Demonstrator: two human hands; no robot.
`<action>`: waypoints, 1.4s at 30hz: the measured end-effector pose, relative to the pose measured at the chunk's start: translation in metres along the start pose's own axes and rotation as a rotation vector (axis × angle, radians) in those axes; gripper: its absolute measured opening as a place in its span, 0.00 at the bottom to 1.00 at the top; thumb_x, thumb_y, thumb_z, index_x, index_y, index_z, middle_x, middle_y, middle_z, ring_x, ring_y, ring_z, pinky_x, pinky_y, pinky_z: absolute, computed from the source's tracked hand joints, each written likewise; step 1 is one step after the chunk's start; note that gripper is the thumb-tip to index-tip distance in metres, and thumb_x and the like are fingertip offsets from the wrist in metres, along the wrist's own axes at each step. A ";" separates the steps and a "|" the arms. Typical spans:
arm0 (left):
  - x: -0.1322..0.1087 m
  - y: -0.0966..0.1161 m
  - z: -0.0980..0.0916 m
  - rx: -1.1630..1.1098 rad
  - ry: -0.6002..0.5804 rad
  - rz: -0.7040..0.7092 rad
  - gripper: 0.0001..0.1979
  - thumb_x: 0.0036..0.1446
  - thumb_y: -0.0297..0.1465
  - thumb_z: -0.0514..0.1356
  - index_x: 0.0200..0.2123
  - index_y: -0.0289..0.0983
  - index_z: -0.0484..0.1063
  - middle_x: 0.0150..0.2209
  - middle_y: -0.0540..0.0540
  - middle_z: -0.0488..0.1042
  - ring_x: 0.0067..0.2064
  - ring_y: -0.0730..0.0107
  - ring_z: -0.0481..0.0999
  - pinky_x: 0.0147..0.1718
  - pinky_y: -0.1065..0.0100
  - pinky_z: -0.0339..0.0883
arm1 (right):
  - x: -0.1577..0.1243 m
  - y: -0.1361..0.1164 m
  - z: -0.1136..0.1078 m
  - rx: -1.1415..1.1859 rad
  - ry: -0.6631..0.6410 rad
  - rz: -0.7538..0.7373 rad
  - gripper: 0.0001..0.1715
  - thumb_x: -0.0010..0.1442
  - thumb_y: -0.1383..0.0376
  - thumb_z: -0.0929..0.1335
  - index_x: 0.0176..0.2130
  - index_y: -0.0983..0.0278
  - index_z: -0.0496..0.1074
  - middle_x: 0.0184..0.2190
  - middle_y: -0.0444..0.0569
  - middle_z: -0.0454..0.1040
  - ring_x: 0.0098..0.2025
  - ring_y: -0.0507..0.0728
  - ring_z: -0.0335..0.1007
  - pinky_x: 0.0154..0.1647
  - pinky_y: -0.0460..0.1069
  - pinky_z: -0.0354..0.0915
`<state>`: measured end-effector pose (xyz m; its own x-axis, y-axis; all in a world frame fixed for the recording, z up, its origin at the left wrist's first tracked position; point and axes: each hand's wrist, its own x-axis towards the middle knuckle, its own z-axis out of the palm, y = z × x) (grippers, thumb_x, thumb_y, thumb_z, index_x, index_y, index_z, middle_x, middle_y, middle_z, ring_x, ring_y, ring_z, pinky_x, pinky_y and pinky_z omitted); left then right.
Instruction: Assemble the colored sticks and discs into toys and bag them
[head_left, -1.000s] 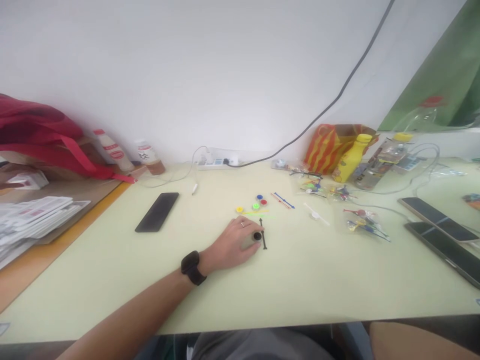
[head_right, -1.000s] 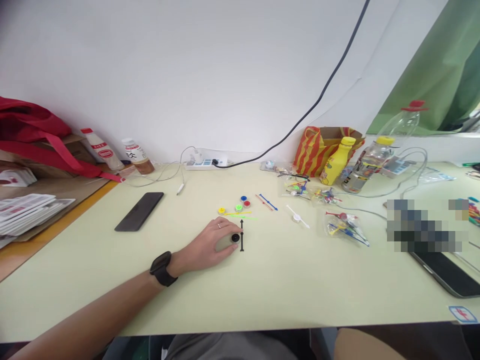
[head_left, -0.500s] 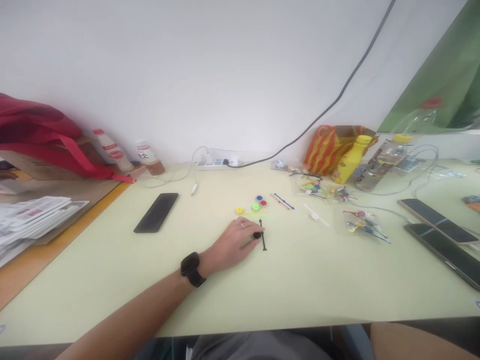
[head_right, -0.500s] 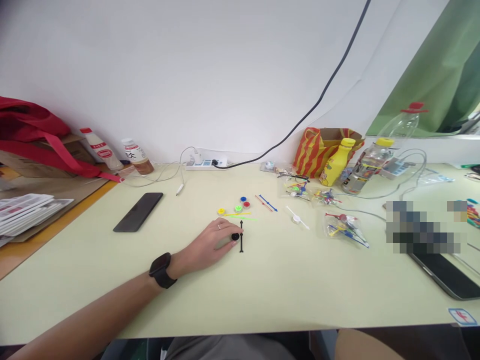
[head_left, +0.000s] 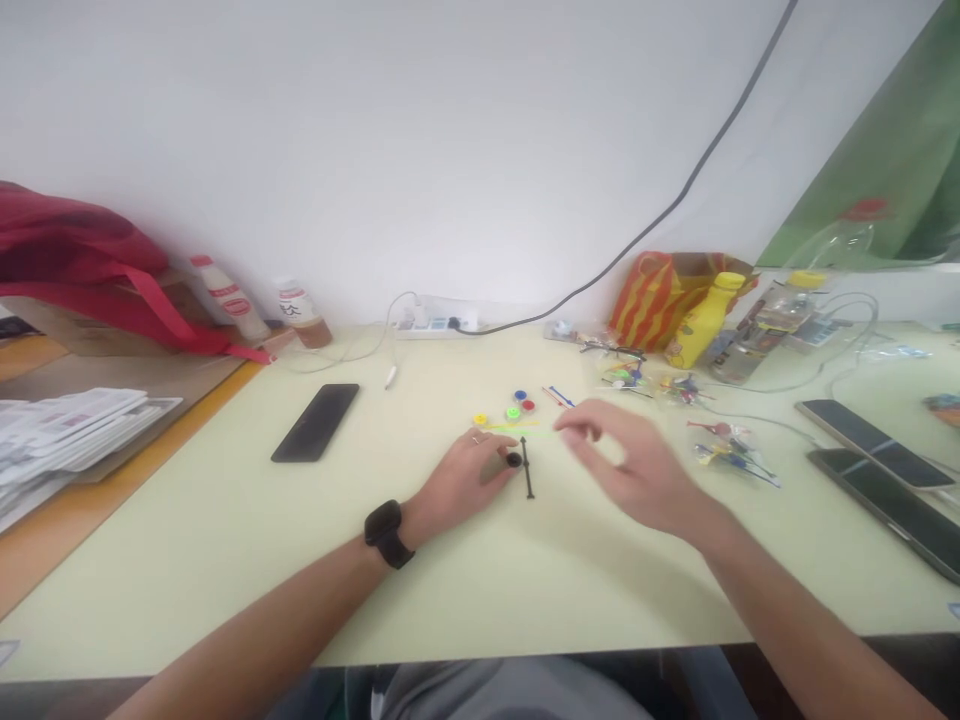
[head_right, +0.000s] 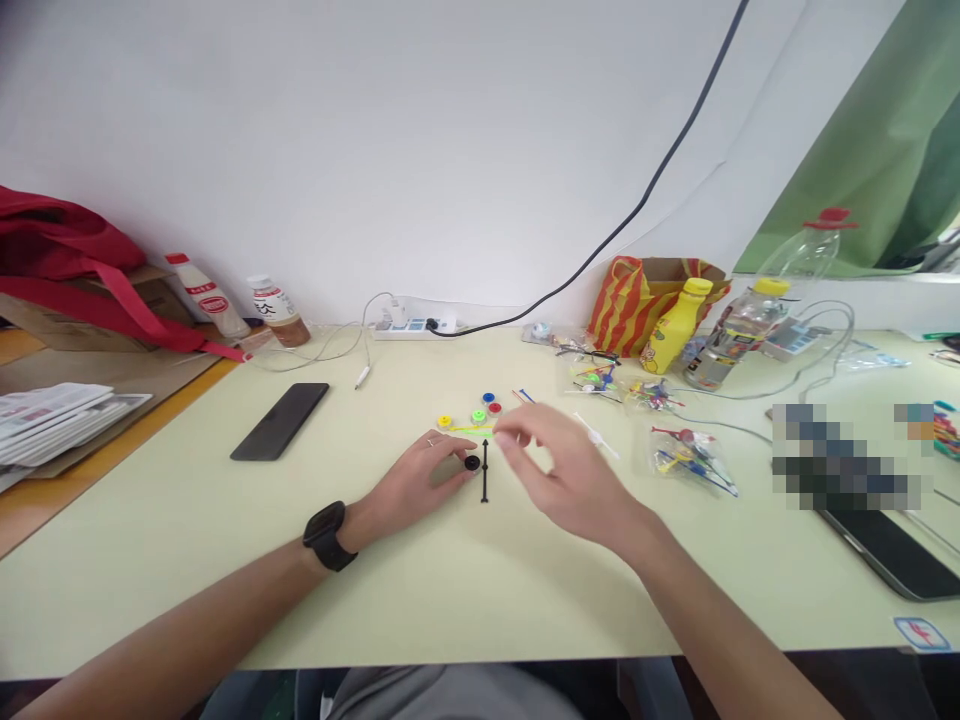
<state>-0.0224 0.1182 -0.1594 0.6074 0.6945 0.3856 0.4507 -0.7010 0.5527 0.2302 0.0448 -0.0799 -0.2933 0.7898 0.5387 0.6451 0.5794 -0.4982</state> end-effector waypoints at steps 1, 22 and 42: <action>0.000 0.000 0.000 -0.001 0.005 0.002 0.16 0.65 0.32 0.63 0.55 0.45 0.72 0.47 0.47 0.79 0.53 0.58 0.76 0.55 0.53 0.71 | 0.000 0.007 0.009 -0.018 -0.071 -0.013 0.12 0.72 0.64 0.65 0.52 0.60 0.75 0.45 0.53 0.78 0.45 0.59 0.75 0.50 0.57 0.73; 0.002 0.005 -0.006 -0.033 0.004 0.048 0.09 0.66 0.30 0.61 0.47 0.45 0.79 0.43 0.48 0.81 0.48 0.60 0.78 0.51 0.55 0.72 | -0.015 0.048 0.055 -0.032 -0.276 -0.008 0.12 0.69 0.70 0.65 0.46 0.60 0.78 0.40 0.52 0.78 0.44 0.60 0.71 0.44 0.55 0.68; 0.001 0.017 -0.011 -0.102 0.011 0.119 0.10 0.69 0.36 0.60 0.48 0.44 0.80 0.36 0.46 0.80 0.41 0.63 0.77 0.41 0.60 0.72 | -0.010 0.026 0.058 0.315 -0.191 0.181 0.06 0.69 0.65 0.64 0.38 0.60 0.69 0.34 0.47 0.75 0.36 0.57 0.70 0.39 0.52 0.66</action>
<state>-0.0213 0.1086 -0.1419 0.6454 0.6096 0.4603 0.3071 -0.7588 0.5744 0.2088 0.0636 -0.1381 -0.3397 0.8906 0.3024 0.4597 0.4377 -0.7727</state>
